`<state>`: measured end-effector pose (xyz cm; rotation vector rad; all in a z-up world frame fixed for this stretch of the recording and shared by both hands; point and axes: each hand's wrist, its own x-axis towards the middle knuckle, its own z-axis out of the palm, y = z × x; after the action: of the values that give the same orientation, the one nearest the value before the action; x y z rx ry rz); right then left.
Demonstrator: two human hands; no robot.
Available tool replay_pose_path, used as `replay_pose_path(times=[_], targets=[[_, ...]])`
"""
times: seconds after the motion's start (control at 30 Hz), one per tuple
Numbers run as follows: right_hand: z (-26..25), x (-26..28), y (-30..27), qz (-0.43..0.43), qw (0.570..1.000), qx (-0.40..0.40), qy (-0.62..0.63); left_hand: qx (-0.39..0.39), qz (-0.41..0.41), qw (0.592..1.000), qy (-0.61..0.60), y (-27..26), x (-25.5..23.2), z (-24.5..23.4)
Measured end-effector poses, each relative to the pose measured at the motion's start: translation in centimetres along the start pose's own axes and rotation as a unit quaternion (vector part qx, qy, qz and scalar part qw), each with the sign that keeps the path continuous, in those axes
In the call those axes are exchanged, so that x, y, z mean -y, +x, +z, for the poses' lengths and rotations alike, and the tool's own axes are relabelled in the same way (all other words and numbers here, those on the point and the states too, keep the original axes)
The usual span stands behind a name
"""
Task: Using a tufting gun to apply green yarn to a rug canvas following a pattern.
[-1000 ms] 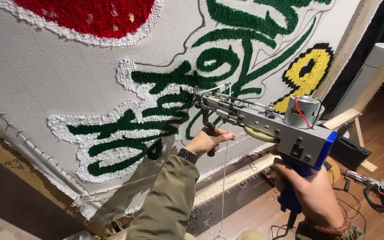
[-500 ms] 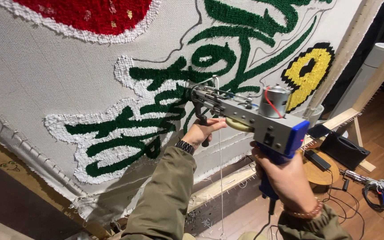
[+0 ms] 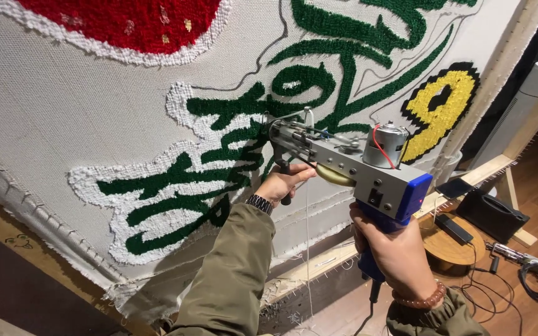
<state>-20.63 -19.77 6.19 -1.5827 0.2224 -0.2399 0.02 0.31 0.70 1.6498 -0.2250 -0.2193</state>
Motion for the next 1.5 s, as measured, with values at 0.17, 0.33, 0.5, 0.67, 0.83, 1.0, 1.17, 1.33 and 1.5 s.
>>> replay_pose_path(times=[0.17,0.33,0.5,0.67,0.83,1.0,1.17,1.33,1.5], targets=[[0.0,-0.4,0.5,-0.052,0.998,0.019,0.035,0.015,0.030,0.999,0.021,0.0,-1.1,-0.1],[0.1,0.5,0.8,-0.048,0.998,0.022,0.030,-0.002,0.019,0.999,0.045,0.0,-2.5,-0.3],[-0.1,0.9,0.3,-0.054,0.997,0.038,0.035,-0.012,0.017,1.000,0.022,0.5,-2.0,-0.1],[-1.3,-0.8,0.1,-0.089,0.989,0.061,0.101,-0.021,0.004,1.000,0.010,-0.5,-2.1,0.9],[-4.0,-1.5,-0.8,-0.097,0.986,0.056,0.121,0.065,0.041,0.995,-0.062,-2.9,-2.6,2.5],[-6.2,-1.8,-2.6,-0.077,0.988,0.022,0.129,0.062,0.021,0.997,-0.044,-4.1,-2.0,4.8],[-7.9,-2.4,-3.2,-0.067,0.984,0.021,0.162,0.088,0.010,0.996,-0.022,-4.7,-2.6,6.0],[-8.5,-2.2,-3.9,-0.117,0.973,0.034,0.195,0.067,0.017,0.998,0.003,-4.7,-2.6,6.8],[-8.8,-2.7,-3.7,-0.106,0.973,0.036,0.203,0.102,0.046,0.994,0.001,-5.2,-2.2,6.7]])
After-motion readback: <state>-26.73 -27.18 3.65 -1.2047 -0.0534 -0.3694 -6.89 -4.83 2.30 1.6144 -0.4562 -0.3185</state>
